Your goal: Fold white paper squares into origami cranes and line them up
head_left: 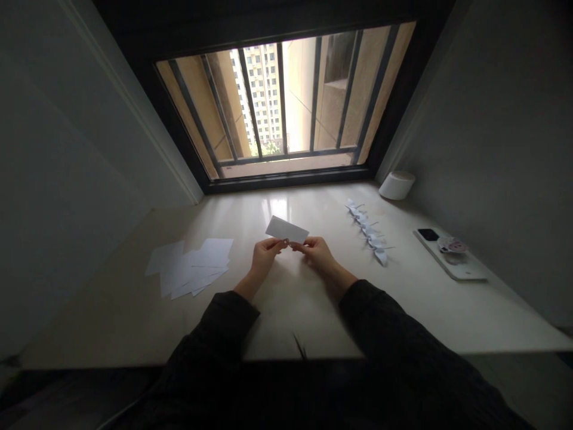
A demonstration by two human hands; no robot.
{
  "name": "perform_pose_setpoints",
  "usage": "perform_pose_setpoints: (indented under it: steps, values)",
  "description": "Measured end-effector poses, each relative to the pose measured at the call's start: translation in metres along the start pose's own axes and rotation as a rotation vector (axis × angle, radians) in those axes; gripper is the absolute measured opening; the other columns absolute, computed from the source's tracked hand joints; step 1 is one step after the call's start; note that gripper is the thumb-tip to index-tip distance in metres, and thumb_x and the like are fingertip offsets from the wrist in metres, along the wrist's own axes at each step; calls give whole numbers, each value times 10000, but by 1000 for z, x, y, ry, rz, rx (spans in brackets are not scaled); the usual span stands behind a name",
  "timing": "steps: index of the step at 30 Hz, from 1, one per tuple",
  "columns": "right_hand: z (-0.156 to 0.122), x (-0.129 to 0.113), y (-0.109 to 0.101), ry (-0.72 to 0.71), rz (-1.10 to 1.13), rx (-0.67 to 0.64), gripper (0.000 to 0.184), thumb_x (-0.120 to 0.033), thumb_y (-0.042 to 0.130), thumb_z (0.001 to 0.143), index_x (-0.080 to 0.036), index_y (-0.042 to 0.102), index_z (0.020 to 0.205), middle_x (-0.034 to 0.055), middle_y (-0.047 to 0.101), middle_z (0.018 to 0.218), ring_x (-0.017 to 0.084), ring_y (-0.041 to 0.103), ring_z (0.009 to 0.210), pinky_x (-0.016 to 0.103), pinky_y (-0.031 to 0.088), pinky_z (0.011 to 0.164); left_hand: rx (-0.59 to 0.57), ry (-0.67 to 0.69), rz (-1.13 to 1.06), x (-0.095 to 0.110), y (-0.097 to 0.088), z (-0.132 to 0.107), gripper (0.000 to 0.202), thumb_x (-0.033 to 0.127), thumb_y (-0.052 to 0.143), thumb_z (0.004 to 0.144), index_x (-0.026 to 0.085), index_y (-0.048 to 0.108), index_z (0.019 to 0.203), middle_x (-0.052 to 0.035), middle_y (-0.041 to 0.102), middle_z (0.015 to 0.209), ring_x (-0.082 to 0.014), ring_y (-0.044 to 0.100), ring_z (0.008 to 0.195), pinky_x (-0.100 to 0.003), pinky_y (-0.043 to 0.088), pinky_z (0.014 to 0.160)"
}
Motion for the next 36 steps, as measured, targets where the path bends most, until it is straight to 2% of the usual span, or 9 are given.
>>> perform_pose_setpoints:
  steps: [5, 11, 16, 22, 30, 36]
  values:
    - [-1, 0, -2, 52, -41, 28, 371, -529, 735, 580, -165, 717, 652, 51, 683, 625, 176, 578, 554, 275, 398, 505, 111, -6, -26, 4, -13, 4, 280, 425, 713, 643, 156, 720, 722, -66, 696, 741, -166, 621, 731, -255, 452, 629]
    - [2, 1, -8, 30, -24, 36, 328, -493, 746, 592, -171, 715, 649, 40, 680, 622, 172, 571, 568, 280, 381, 540, 209, 8, -33, 4, -25, 9, 308, 435, 717, 639, 154, 713, 764, -68, 700, 754, -164, 627, 739, -253, 444, 630]
    - [6, 0, -17, 7, -41, 95, 336, -498, 731, 607, -165, 692, 637, 21, 644, 606, 147, 526, 584, 278, 364, 578, 137, 72, 64, 6, -20, 9, 315, 464, 692, 666, 157, 702, 736, -47, 680, 711, -143, 598, 687, -242, 431, 608]
    - [7, 3, -26, 43, 26, 187, 340, -503, 722, 617, -169, 658, 621, 11, 606, 601, 124, 477, 567, 273, 339, 566, 19, 6, 40, 3, -13, 9, 324, 478, 710, 637, 159, 659, 651, -46, 664, 693, -141, 585, 671, -240, 425, 602]
    - [10, 8, -28, 67, 10, 177, 368, -528, 722, 598, -163, 687, 627, 31, 645, 615, 136, 511, 585, 279, 344, 583, 25, -62, 4, -4, -14, 9, 356, 503, 705, 636, 152, 646, 638, -49, 668, 715, -143, 593, 703, -238, 425, 622]
    - [12, 13, -27, 42, -18, 154, 377, -532, 679, 655, -156, 699, 676, 51, 667, 660, 152, 547, 616, 286, 388, 610, 29, -3, 72, -3, -13, 9, 386, 537, 643, 690, 152, 642, 661, -55, 666, 714, -151, 597, 698, -244, 431, 610]
Point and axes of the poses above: each hand's wrist, its own z-axis towards the middle knuckle, its own y-axis out of the palm, x = y × z, the point moved 5 cm from there along z, towards the middle knuckle
